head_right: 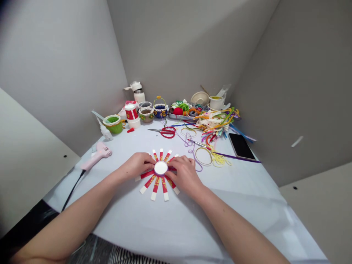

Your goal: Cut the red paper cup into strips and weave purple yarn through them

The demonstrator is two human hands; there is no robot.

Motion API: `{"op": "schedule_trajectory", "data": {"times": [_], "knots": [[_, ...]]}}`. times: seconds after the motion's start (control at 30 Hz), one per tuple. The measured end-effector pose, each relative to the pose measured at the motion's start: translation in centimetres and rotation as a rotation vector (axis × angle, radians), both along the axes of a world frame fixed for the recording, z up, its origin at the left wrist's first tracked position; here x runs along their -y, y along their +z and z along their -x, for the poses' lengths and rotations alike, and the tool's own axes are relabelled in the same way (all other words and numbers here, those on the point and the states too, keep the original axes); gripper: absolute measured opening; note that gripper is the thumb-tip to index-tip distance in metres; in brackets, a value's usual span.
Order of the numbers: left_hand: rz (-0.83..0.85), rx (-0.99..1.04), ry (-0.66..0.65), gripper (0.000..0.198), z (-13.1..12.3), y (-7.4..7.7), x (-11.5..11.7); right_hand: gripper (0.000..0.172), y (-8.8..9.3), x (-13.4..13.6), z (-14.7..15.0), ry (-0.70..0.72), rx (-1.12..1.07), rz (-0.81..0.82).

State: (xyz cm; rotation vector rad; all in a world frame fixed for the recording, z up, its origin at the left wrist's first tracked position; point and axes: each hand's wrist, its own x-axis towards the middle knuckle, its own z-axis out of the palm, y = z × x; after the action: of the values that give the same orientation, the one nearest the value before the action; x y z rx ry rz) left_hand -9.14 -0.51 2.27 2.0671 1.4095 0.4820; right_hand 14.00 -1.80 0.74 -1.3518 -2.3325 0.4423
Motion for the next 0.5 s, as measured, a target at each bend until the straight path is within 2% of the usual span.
{"op": "schedule_trajectory", "data": {"times": [0.23, 0.3, 0.4, 0.5], "knots": [[0.213, 0.17, -0.009, 0.018, 0.6, -0.2, -0.2, 0.016, 0.0, 0.1, 0.2, 0.014, -0.043, 0.054], [0.246, 0.209, -0.01, 0.025, 0.7, -0.1, -0.1, 0.018, 0.2, 0.2, 0.2, 0.021, -0.045, 0.064], [0.238, 0.206, 0.0, 0.045, 0.6, 0.3, 0.3, 0.023, 0.6, 0.2, -0.1, 0.055, -0.03, 0.069], [0.136, 0.098, 0.003, 0.058, 0.0, 0.8, 0.9, 0.03, 0.8, 0.0, -0.8, 0.09, -0.024, 0.076]]}}
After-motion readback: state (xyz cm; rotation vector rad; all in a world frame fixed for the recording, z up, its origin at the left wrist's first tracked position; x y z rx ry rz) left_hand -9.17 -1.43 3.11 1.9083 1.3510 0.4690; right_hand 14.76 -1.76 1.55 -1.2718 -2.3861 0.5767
